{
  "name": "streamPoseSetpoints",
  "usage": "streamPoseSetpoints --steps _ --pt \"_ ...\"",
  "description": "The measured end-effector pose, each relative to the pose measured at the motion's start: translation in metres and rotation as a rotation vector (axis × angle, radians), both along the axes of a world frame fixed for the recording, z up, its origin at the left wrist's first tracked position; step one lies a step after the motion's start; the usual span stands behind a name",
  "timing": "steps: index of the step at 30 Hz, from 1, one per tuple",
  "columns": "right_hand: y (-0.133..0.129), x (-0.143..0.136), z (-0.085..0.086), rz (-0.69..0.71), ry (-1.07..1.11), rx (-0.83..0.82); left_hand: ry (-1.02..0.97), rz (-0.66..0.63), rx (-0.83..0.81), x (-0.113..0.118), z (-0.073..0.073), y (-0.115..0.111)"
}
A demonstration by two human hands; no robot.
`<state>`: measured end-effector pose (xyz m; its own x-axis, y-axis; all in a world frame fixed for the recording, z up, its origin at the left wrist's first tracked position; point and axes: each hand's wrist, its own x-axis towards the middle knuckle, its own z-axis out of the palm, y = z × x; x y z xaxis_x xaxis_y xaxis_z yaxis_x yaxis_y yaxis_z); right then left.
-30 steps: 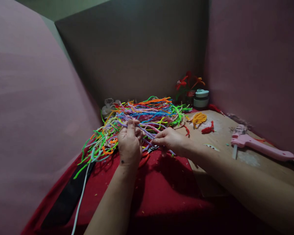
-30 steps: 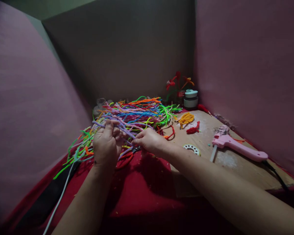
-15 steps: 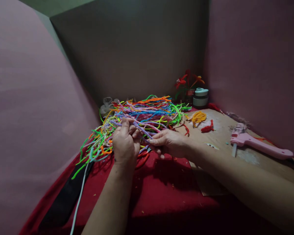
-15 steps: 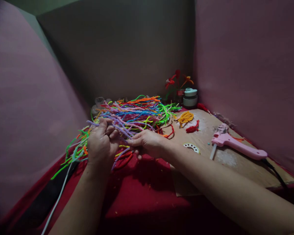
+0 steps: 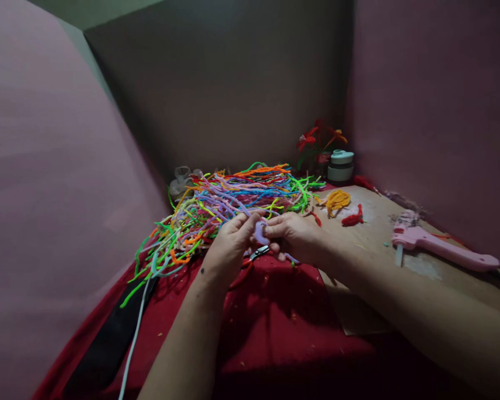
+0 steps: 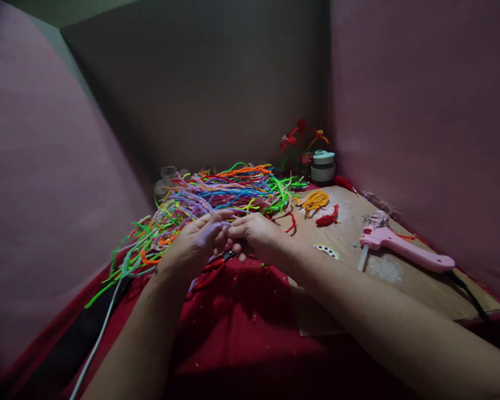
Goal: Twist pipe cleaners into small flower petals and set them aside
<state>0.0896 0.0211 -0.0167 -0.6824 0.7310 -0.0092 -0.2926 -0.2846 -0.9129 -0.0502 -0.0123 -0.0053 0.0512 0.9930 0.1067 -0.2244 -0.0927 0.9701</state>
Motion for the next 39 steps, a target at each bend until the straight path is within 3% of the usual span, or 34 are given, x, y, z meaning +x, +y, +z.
streamPoseSetpoints --steps 2,6,10,14,17,21,28,35,39 --pt "0.001 0.001 0.002 -0.004 0.029 -0.037 -0.025 -0.074 -0.029 -0.001 -0.002 -0.001" --pt "0.0 0.0 0.001 -0.017 0.012 -0.067 -0.033 -0.104 0.02 -0.003 0.0 -0.004" --pt "-0.001 -0.002 -0.004 0.004 -0.044 -0.002 0.125 0.044 0.045 0.001 0.0 -0.004" --pt "0.002 0.002 -0.005 0.19 0.126 -0.177 0.078 0.186 0.109 0.0 0.0 -0.003" --pt "0.003 0.007 -0.002 0.337 0.174 -0.355 -0.058 0.191 0.129 -0.004 0.0 -0.001" --pt "0.003 0.008 -0.003 0.398 0.207 -0.392 -0.101 0.146 0.139 -0.005 0.001 0.0" --pt "0.0 0.002 -0.006 0.354 0.192 -0.271 -0.047 0.125 0.132 -0.001 0.003 -0.005" --pt "-0.002 -0.001 -0.006 0.163 0.098 -0.021 -0.002 0.238 0.133 0.005 0.002 -0.004" --pt "-0.004 -0.004 -0.005 0.067 0.047 0.173 -0.016 0.24 0.113 0.005 0.003 -0.005"
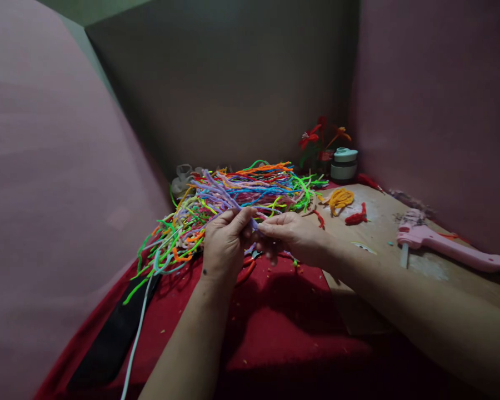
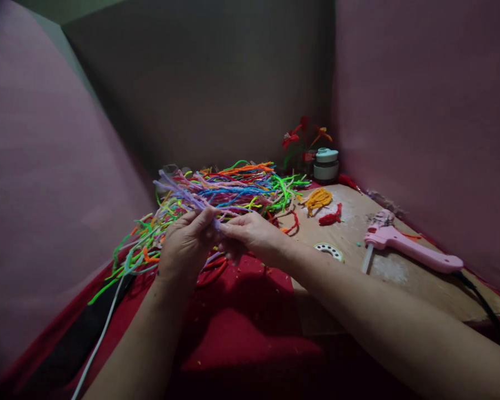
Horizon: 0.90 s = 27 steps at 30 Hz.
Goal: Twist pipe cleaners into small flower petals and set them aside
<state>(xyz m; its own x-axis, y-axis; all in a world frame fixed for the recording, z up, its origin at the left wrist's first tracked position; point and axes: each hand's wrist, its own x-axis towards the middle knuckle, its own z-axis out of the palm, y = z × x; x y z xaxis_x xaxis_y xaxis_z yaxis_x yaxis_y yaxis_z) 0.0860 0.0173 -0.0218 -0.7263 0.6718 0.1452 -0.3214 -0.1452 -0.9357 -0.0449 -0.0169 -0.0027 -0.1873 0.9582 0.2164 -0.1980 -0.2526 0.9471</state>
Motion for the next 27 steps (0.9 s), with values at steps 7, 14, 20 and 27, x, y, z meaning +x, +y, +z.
streamPoseSetpoints --steps 7,14,20,27 --pt "-0.0048 -0.0023 0.0035 -0.179 -0.055 0.012 0.016 0.003 -0.093 0.0043 0.0001 -0.0011" --pt "-0.0032 -0.003 0.0019 -0.187 -0.057 0.0 -0.12 0.013 -0.094 0.002 -0.0017 0.0043" --pt "-0.0028 -0.0037 0.0024 -0.188 -0.015 -0.06 -0.052 -0.03 -0.095 0.0049 -0.0012 0.0022" --pt "-0.0002 -0.0045 -0.0002 -0.225 -0.01 -0.062 -0.046 -0.09 -0.08 0.007 -0.0027 0.002"
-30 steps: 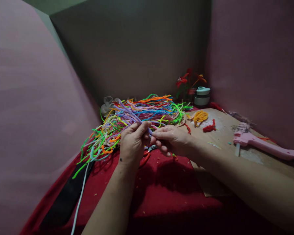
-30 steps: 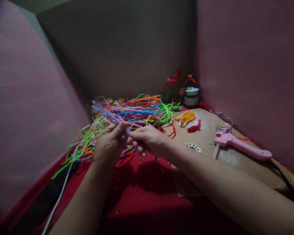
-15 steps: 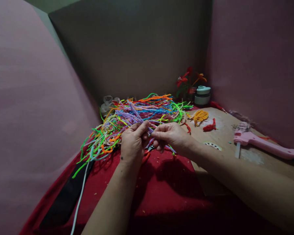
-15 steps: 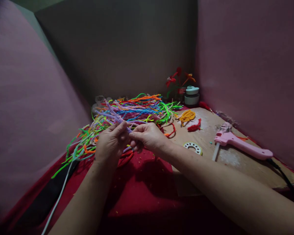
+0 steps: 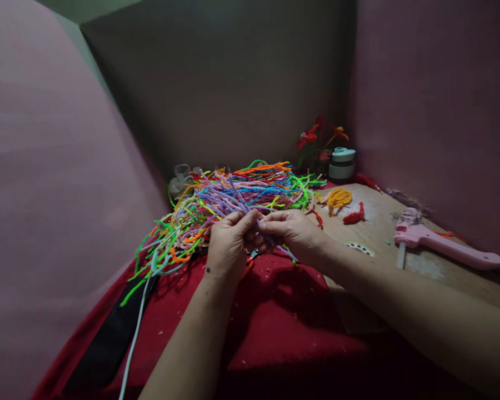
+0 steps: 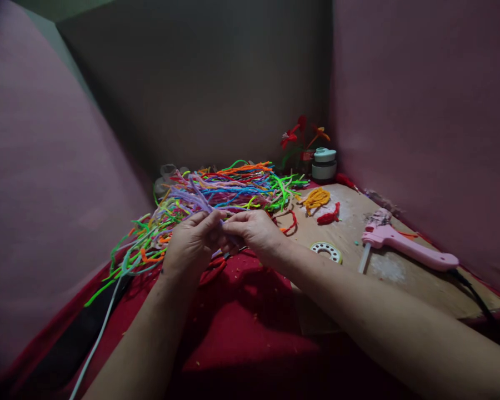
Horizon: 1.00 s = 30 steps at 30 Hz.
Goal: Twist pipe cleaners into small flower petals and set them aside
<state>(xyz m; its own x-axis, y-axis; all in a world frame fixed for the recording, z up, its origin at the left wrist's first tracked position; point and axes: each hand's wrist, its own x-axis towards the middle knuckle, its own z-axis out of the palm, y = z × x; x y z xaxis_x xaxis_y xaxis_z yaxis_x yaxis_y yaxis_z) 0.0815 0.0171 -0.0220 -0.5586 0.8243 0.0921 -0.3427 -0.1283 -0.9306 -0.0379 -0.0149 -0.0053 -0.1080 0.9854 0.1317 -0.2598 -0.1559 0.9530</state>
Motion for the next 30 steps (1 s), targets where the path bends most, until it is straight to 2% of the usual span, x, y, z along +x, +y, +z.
streamPoseSetpoints --steps 4,8,15,17,22,26,30 --pt "0.001 0.0 -0.001 -0.005 -0.005 -0.042 0.041 0.035 -0.021 -0.003 -0.003 0.002" --pt "0.002 -0.001 -0.003 -0.007 0.031 -0.073 0.149 0.124 0.019 -0.004 -0.006 0.001" --pt "0.004 0.001 -0.003 0.007 0.094 -0.097 0.303 0.19 0.094 -0.007 -0.01 -0.002" --pt "0.004 0.002 -0.001 0.018 0.085 -0.096 0.467 0.215 0.193 -0.009 -0.008 -0.003" --pt "0.006 0.007 0.004 0.035 -0.01 -0.077 0.99 0.231 0.651 -0.022 -0.002 -0.001" --pt "0.007 0.01 0.007 0.078 -0.057 -0.024 1.337 0.323 0.77 -0.033 0.0 0.001" --pt "0.005 0.011 0.01 0.067 -0.112 0.068 1.626 0.406 0.881 -0.033 0.011 -0.009"
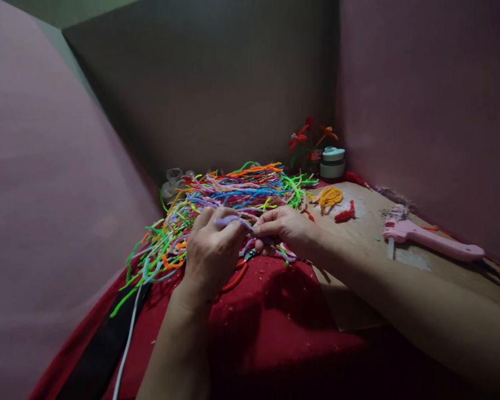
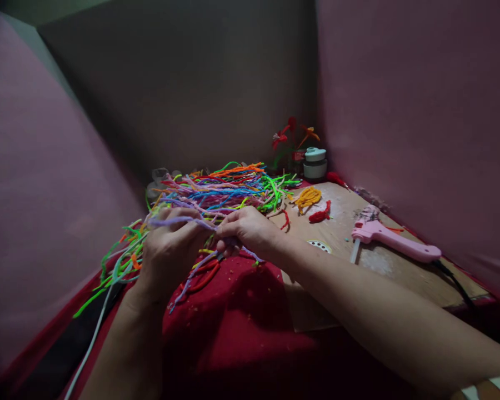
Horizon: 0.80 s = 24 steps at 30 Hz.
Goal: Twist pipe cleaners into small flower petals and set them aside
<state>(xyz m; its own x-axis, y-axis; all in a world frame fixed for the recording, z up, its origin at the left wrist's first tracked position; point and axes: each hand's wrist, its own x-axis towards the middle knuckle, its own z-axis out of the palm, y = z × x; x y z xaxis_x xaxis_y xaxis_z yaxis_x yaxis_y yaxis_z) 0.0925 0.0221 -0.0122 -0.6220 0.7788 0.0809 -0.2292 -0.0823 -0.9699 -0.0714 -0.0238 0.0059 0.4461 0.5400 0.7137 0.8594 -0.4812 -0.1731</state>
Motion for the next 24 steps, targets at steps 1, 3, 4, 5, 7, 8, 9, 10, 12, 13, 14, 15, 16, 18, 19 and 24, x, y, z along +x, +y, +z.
streamPoseSetpoints --steps 1,3,4,5,7,8,9,10,12,13,14,15,16,18,19,24 --pt "-0.001 0.0 0.001 -0.005 -0.018 0.021 0.054 0.015 0.009 0.001 0.003 -0.004" --pt "-0.003 -0.001 0.003 -0.014 -0.07 0.061 0.124 0.035 -0.014 0.003 0.009 -0.01" --pt "-0.003 -0.001 0.003 -0.018 -0.108 0.087 0.134 0.034 -0.047 0.004 0.01 -0.012" --pt "-0.004 -0.002 0.003 -0.027 -0.152 0.13 0.123 0.022 -0.093 0.005 0.011 -0.014" --pt "-0.007 -0.003 0.001 -0.08 -0.256 0.294 0.016 -0.008 -0.215 0.006 0.011 -0.016" --pt "-0.008 -0.004 -0.001 -0.13 -0.307 0.426 -0.089 -0.006 -0.287 0.006 0.01 -0.017" --pt "-0.01 -0.004 -0.003 -0.195 -0.346 0.584 -0.228 0.01 -0.372 0.006 0.01 -0.017" --pt "-0.013 -0.004 -0.005 -0.266 -0.377 0.758 -0.394 0.031 -0.478 0.006 0.009 -0.016" --pt "-0.018 -0.003 -0.008 -0.401 -0.413 1.095 -0.772 0.032 -0.741 0.005 0.008 -0.014" --pt "-0.02 -0.002 -0.009 -0.449 -0.426 1.24 -0.958 -0.011 -0.885 0.005 0.007 -0.012" --pt "-0.023 -0.001 -0.009 -0.482 -0.435 1.359 -1.121 -0.089 -1.024 0.004 0.006 -0.009" --pt "-0.025 0.0 -0.009 -0.502 -0.441 1.45 -1.255 -0.185 -1.142 0.004 0.005 -0.007" --pt "-0.026 0.001 -0.009 -0.514 -0.442 1.509 -1.35 -0.288 -1.236 0.004 0.004 -0.005" --pt "-0.028 0.002 -0.006 -0.544 -0.4 1.524 -1.446 -0.412 -1.339 0.006 0.004 -0.004" --pt "-0.028 0.002 -0.005 -0.558 -0.359 1.481 -1.465 -0.415 -1.322 0.007 0.005 -0.005" --pt "-0.026 -0.001 -0.001 -0.445 -0.11 0.898 -1.346 -0.258 -0.769 0.009 0.017 -0.019"
